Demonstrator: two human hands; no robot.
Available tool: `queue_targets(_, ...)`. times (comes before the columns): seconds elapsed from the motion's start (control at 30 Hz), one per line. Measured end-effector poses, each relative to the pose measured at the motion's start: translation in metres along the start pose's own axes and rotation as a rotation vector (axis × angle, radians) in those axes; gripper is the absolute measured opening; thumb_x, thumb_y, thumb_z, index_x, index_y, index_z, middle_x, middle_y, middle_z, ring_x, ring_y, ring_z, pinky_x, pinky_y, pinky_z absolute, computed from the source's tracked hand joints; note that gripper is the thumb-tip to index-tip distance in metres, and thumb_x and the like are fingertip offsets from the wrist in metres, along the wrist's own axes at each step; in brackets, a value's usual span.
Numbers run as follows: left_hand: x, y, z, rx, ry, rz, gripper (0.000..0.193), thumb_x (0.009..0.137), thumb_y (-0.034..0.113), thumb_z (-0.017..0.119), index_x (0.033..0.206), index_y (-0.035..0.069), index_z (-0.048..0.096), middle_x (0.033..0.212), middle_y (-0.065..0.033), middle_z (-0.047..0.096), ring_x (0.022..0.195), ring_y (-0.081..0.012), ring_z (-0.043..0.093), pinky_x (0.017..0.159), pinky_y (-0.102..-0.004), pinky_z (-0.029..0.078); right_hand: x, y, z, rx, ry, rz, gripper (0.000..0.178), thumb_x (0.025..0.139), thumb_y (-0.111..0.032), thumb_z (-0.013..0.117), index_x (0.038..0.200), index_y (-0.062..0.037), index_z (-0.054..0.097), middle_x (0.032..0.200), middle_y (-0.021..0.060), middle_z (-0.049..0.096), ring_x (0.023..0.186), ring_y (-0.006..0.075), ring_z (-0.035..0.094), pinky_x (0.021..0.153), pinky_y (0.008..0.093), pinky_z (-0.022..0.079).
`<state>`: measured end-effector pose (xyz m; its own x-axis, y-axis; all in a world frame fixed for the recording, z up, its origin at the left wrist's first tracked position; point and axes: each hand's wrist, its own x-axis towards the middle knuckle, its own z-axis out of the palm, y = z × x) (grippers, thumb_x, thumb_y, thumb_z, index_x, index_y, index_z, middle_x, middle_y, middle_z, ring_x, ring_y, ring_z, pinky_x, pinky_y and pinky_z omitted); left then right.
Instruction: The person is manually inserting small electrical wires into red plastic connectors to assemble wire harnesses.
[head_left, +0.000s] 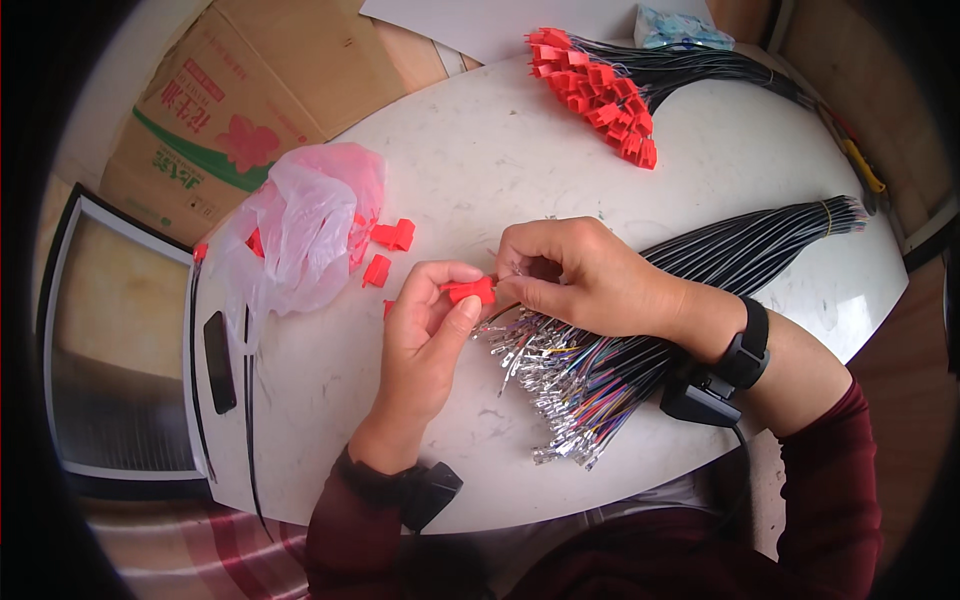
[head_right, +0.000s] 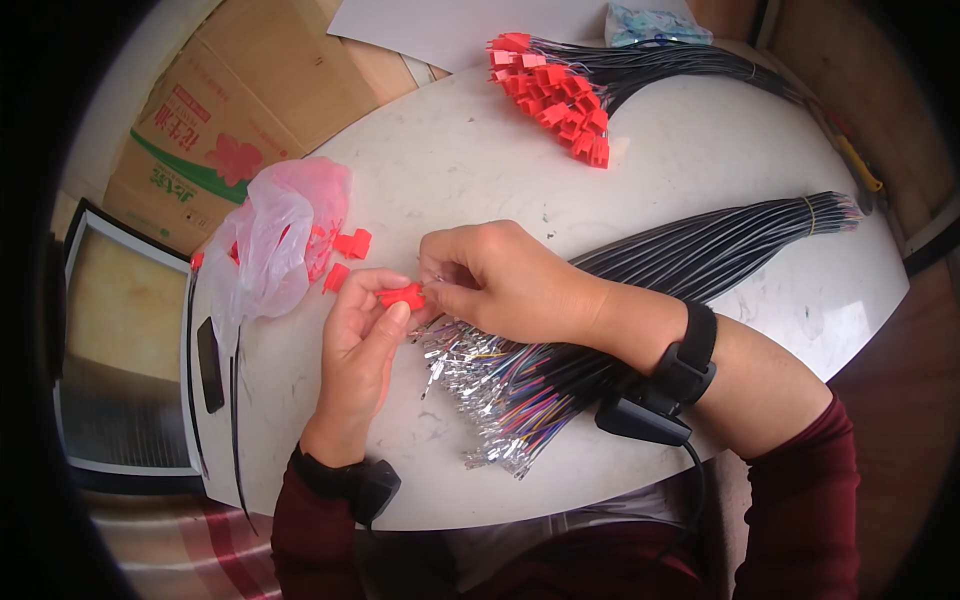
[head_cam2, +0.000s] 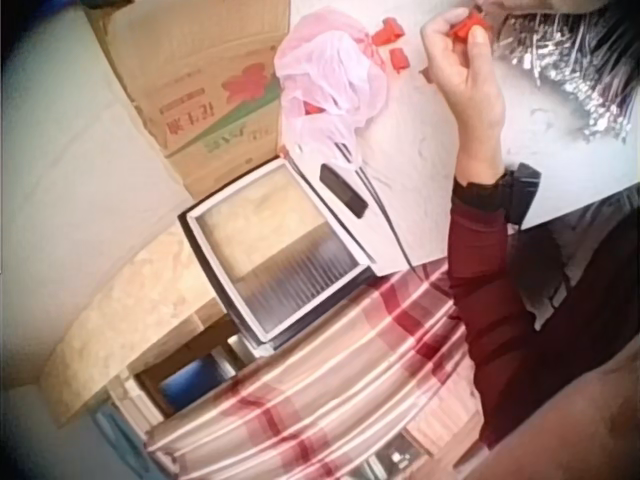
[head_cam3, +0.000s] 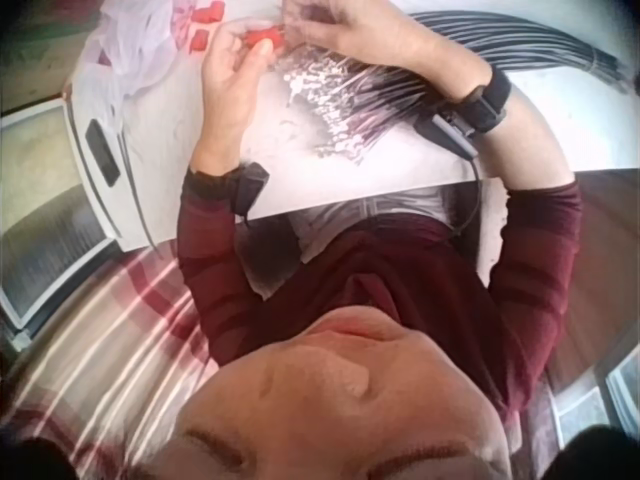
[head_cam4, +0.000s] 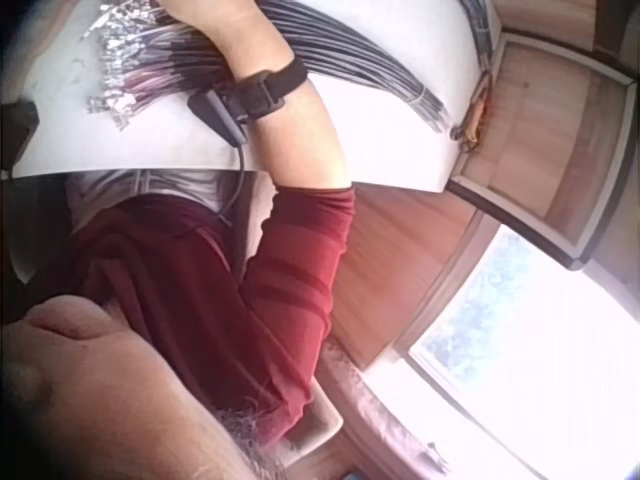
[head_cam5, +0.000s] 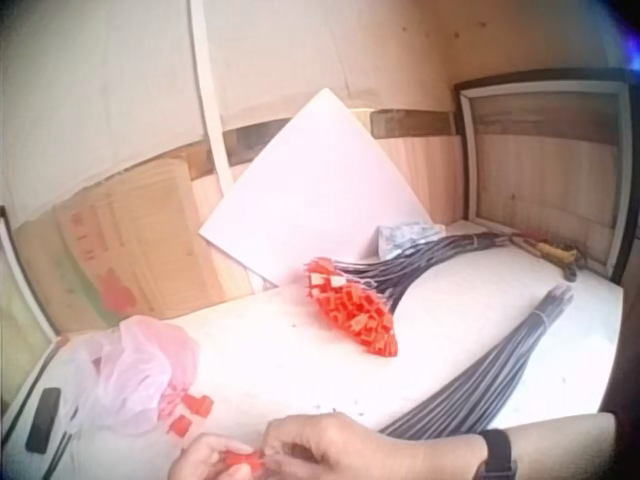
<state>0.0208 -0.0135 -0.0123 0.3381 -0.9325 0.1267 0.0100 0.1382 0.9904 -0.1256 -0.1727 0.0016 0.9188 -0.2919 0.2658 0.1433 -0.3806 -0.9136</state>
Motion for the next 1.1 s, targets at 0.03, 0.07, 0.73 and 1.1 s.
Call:
queue_targets(0.03, -0.001, 0.001, 0.000, 0.001, 0.003, 0.001, 0.022, 0.100, 0.007, 0.056, 0.120, 0.000, 0.051, 0.113, -0.0068, 0.057, 0.101, -0.0111, 0.058, 0.089, -0.0269, 0.048, 0.000, -0.004, -0.001, -0.040, -0.018, -0.003, 0.008, 0.087, -0.001, 0.067, 0.091, 0.0008, 0.061, 0.078, 0.0101, 0.061, 0.069, 0.0198, 0.061, 0.065, 0.0300, 0.049)
queue_targets(0.07, -0.002, 0.002, -0.001, 0.013, 0.001, 0.001, 0.022, 0.100, 0.007, 0.055, 0.120, 0.000, 0.051, 0.113, -0.0063, 0.057, 0.101, -0.0105, 0.057, 0.089, -0.0265, 0.048, 0.001, -0.006, -0.001, -0.080, -0.037, -0.006, 0.007, 0.086, -0.001, 0.067, 0.090, 0.0008, 0.061, 0.077, 0.0102, 0.061, 0.070, 0.0201, 0.061, 0.065, 0.0304, 0.049)
queue_targets(0.73, -0.003, 0.012, 0.005, 0.133, 0.015, 0.068, 0.020, 0.099, 0.005, 0.055, 0.118, -0.001, 0.052, 0.110, -0.0046, 0.058, 0.100, -0.0089, 0.057, 0.087, -0.0245, 0.045, 0.001, -0.008, 0.000, -0.148, -0.030, -0.067, 0.006, 0.089, -0.003, 0.067, 0.091, 0.0003, 0.062, 0.079, 0.0090, 0.064, 0.071, 0.0170, 0.062, 0.066, 0.0302, 0.050)
queue_targets(1.1, -0.004, 0.007, 0.002, 0.143, 0.062, 0.061, 0.020, 0.099, 0.007, 0.055, 0.118, 0.000, 0.054, 0.108, -0.0030, 0.059, 0.095, -0.0067, 0.055, 0.082, -0.0227, 0.044, 0.001, -0.010, 0.002, -0.080, -0.018, 0.021, 0.007, 0.092, -0.003, 0.066, 0.097, 0.0014, 0.063, 0.083, 0.0068, 0.067, 0.075, 0.0120, 0.065, 0.067, 0.0266, 0.052)
